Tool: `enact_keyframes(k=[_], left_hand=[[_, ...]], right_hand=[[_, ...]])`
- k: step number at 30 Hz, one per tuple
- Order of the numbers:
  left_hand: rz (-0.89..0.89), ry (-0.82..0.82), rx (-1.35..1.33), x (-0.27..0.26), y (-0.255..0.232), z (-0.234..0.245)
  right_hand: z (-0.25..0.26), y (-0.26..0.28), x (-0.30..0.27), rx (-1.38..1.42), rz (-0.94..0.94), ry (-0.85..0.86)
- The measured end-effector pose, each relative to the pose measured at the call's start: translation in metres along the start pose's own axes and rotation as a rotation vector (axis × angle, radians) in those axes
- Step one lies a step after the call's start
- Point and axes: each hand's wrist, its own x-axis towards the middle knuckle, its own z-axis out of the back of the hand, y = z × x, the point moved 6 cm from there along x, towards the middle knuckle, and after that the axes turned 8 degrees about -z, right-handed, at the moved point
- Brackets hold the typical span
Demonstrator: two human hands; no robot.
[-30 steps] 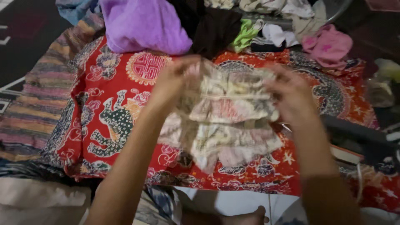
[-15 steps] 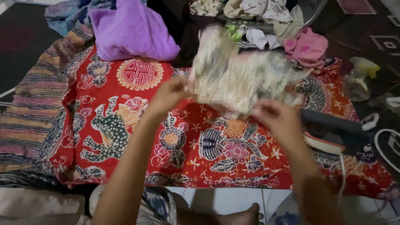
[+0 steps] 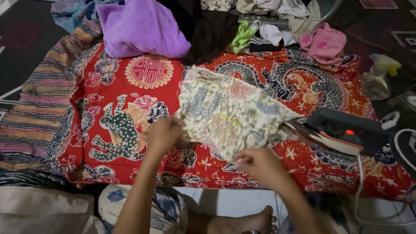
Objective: The person irons a small floral-patterned garment on a red patterned cloth spread on the floor. They repeatedly smooth the fabric with their hands and use a handheld iron to press different sections of the item.
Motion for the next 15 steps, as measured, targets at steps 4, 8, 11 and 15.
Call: enact_keyframes(k=[4, 8, 11, 15], left_hand=[[-0.33, -0.496, 0.229, -0.036, -0.031, 0.01], [-0.47, -0.373, 0.225, -0.044, -0.08, -0.044], [-0.708, -0.233, 0.247, -0.051, -0.127, -0.092], [-0.784, -0.104, 0.347, -0.059, -0.151, -0.138]], right_hand=[[0.003, 0.021, -0.02, -0.053, 0.186, -0.002], [0.07, -0.002, -0.017, -0.148, -0.001, -0.384], [0.14, -0.008, -0.02, -0.505, 0.235, -0.861], [0.198, -0.057, 0.006, -0.888, -0.128, -0.798]])
